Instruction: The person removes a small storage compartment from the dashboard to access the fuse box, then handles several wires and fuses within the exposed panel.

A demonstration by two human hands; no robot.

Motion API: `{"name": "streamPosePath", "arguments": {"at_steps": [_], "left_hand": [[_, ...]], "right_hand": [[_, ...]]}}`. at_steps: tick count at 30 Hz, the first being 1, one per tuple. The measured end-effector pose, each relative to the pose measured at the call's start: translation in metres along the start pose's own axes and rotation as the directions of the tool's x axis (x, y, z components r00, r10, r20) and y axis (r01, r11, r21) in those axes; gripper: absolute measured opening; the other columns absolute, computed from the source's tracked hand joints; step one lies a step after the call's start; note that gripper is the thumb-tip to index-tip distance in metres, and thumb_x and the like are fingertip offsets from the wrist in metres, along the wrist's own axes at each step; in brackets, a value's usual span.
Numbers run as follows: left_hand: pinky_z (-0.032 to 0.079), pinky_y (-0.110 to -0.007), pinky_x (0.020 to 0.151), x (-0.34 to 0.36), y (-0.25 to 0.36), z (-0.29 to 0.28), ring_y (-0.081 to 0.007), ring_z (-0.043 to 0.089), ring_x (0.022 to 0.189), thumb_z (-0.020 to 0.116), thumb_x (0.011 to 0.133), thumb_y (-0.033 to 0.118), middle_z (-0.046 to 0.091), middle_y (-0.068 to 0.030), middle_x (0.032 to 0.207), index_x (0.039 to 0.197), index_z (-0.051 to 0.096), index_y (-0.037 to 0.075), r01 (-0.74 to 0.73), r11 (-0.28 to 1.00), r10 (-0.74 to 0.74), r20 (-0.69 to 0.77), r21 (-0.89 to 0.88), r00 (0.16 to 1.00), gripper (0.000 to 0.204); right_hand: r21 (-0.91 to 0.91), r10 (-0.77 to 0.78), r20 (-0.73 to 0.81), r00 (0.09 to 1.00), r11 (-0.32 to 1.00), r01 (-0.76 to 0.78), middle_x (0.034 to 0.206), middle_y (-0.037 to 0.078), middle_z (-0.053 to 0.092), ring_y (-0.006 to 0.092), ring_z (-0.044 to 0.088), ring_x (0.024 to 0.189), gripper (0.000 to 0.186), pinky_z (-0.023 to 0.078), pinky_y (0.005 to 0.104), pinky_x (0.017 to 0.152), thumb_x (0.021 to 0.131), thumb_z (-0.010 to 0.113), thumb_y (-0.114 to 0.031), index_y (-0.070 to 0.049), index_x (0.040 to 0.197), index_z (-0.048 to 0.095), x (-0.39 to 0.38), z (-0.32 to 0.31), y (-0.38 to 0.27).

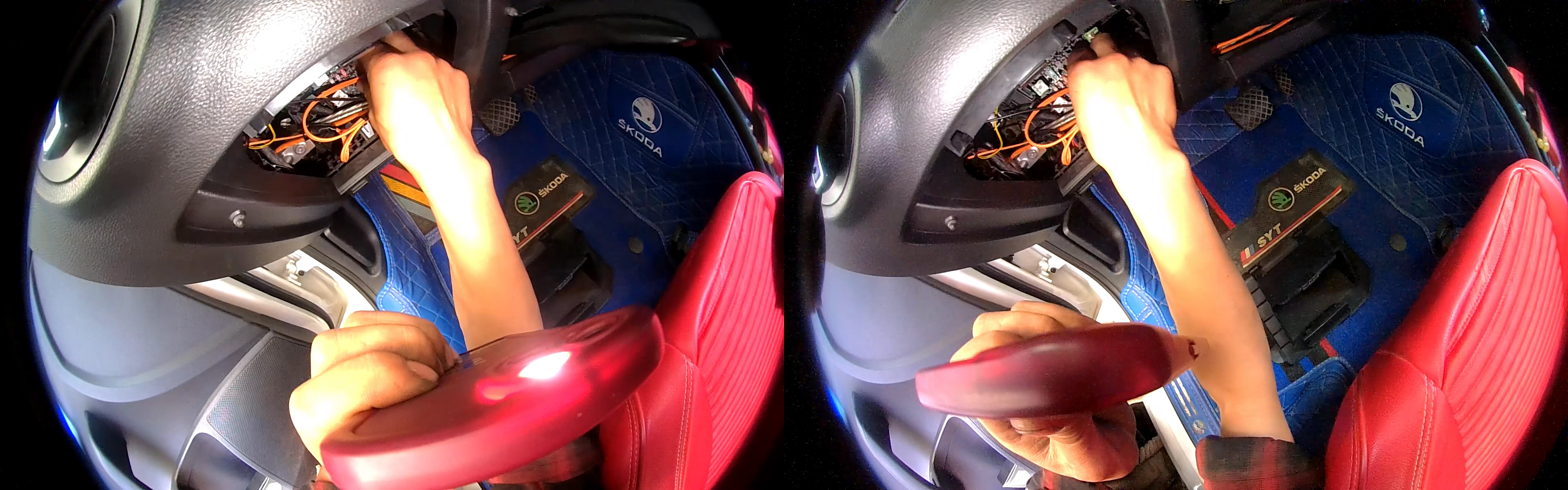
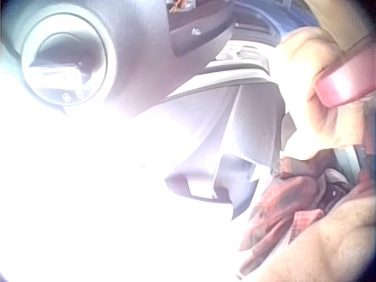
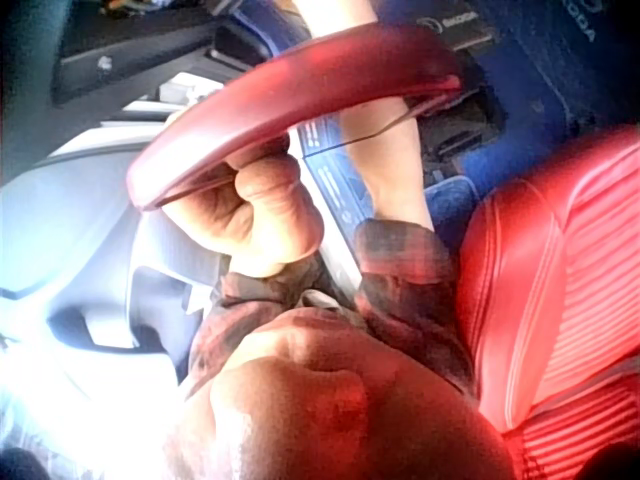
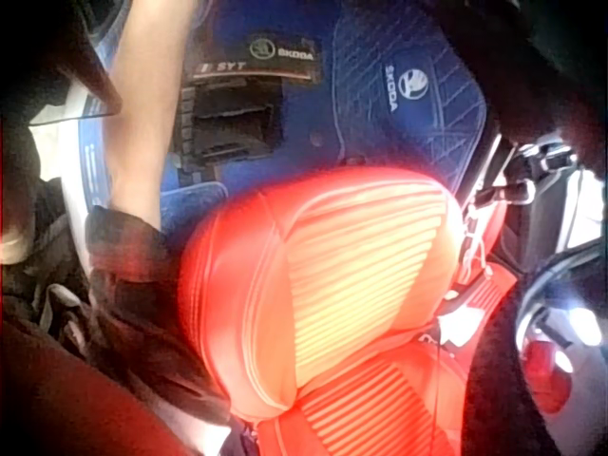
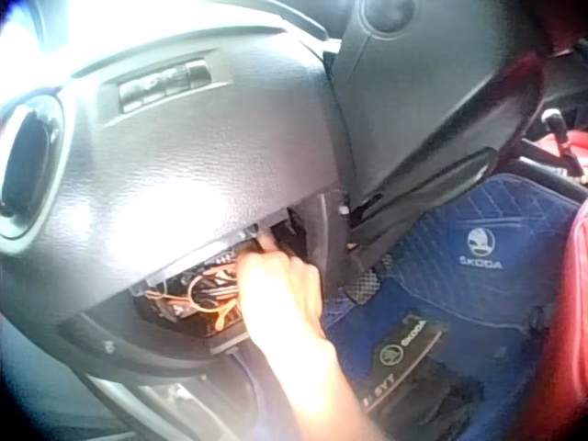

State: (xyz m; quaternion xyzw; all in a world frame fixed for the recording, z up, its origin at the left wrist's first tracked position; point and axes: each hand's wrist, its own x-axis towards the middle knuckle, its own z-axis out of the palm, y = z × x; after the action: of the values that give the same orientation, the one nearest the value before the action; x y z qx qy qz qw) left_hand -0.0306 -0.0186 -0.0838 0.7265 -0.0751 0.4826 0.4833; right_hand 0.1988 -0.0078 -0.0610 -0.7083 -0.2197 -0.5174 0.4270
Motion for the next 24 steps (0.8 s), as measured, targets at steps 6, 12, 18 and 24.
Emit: {"name": "streamPosePath", "arguments": {"at_steps": [6,12,18,24], "left_hand": [[0.049,-0.032,0.065,-0.002,0.006,0.007,-0.0222,0.055,0.072,0.069,0.086,0.052,0.051,-0.0121,0.087,0.107,0.046,0.001,0.064,0.997,-0.06,-0.078,0.046,0.995,0.059],[0.05,-0.033,0.072,-0.003,0.01,0.008,-0.0247,0.057,0.08,0.071,0.085,0.05,0.052,-0.0133,0.091,0.111,0.046,0.0,0.069,0.997,-0.071,-0.069,-0.039,0.995,0.061],[0.05,-0.033,0.077,-0.003,0.005,0.004,-0.025,0.057,0.085,0.072,0.085,0.048,0.052,-0.0135,0.096,0.112,0.046,0.0,0.071,0.997,-0.069,-0.078,0.023,0.995,0.061],[0.05,-0.033,0.081,-0.005,0.01,0.008,-0.0244,0.057,0.089,0.072,0.085,0.048,0.052,-0.0132,0.098,0.113,0.047,0.0,0.085,0.996,-0.087,-0.085,-0.018,0.993,0.061]], "right_hand": [[0.032,-0.008,0.04,0.999,0.999,0.007,0.097,0.017,0.069,0.0342,0.071,0.079,0.012,0.057,0.0432,0.066,0.075,0.06,-0.008,-0.001,0.079,0.07,-0.002,0.003,0.0],[-0.013,-0.056,0.002,0.998,0.998,0.056,0.092,0.007,0.068,0.0319,0.067,0.08,0.015,0.055,0.0391,0.068,0.077,0.067,-0.006,-0.006,0.09,0.073,0.003,-0.017,0.011],[0.113,-0.116,-0.026,0.993,0.987,0.118,0.087,0.007,0.067,0.0313,0.066,0.077,0.017,0.053,0.0387,0.067,0.073,0.066,-0.003,-0.006,0.089,0.073,-0.002,0.007,0.008],[0.072,-0.139,-0.005,0.99,0.988,0.139,0.087,0.008,0.067,0.032,0.066,0.077,0.018,0.053,0.039,0.067,0.072,0.065,-0.002,-0.005,0.088,0.072,0.002,-0.002,0.014]]}}
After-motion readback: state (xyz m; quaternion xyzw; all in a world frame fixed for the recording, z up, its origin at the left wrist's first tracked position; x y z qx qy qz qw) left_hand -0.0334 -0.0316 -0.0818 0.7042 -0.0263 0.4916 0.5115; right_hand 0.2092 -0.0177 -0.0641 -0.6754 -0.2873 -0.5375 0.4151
